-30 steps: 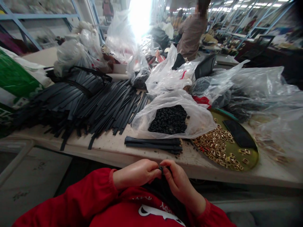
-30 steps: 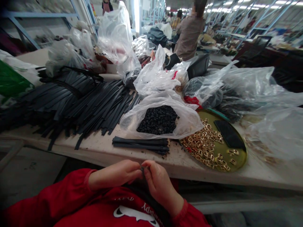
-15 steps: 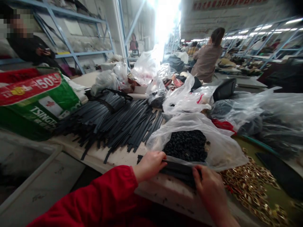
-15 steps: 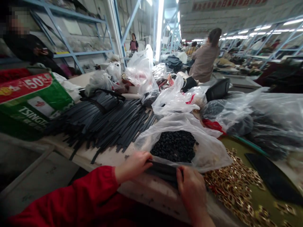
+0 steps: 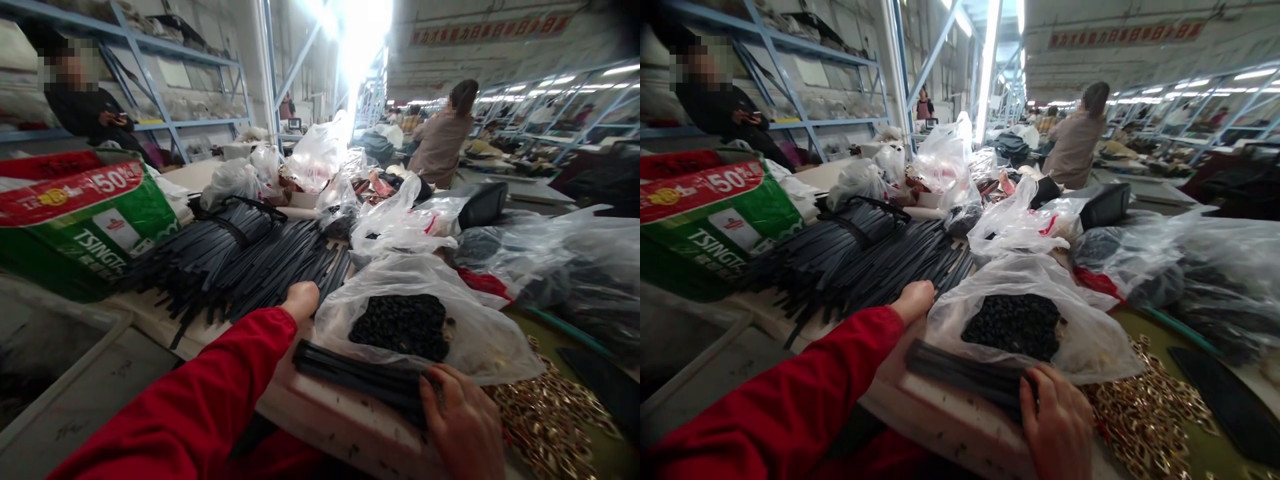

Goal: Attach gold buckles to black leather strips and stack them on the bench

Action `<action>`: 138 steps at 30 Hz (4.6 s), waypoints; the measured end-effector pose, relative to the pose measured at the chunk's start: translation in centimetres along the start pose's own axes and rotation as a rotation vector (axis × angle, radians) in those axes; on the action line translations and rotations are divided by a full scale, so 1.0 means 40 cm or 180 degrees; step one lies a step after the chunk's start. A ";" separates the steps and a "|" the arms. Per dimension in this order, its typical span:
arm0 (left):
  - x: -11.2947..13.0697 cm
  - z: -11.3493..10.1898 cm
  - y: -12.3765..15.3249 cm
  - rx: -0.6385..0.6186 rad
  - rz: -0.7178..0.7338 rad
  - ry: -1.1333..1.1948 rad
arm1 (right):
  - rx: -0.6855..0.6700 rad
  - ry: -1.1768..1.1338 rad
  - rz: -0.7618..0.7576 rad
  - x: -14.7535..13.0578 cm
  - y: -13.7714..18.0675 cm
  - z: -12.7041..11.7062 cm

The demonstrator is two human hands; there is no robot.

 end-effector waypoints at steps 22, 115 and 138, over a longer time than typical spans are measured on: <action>0.101 -0.022 0.514 -0.1298 -0.0093 0.3169 | -0.1489 -0.3519 0.3980 -0.130 0.066 0.012; 0.176 -0.022 0.543 -0.1217 0.1987 0.0989 | -0.2485 -0.3311 0.2907 -0.153 0.143 -0.026; 0.224 -0.115 0.628 -0.0661 0.2109 0.1456 | -0.1240 -0.4128 0.4291 -0.160 0.141 -0.105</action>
Point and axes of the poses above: each hand's wrist, its own y-axis away from the middle knuckle, its own z-axis out of the palm, x = y × z, the point moved 6 cm from there along -y, towards the middle knuckle, and after that the axes turned 15 degrees about x, right-handed, at the moved point
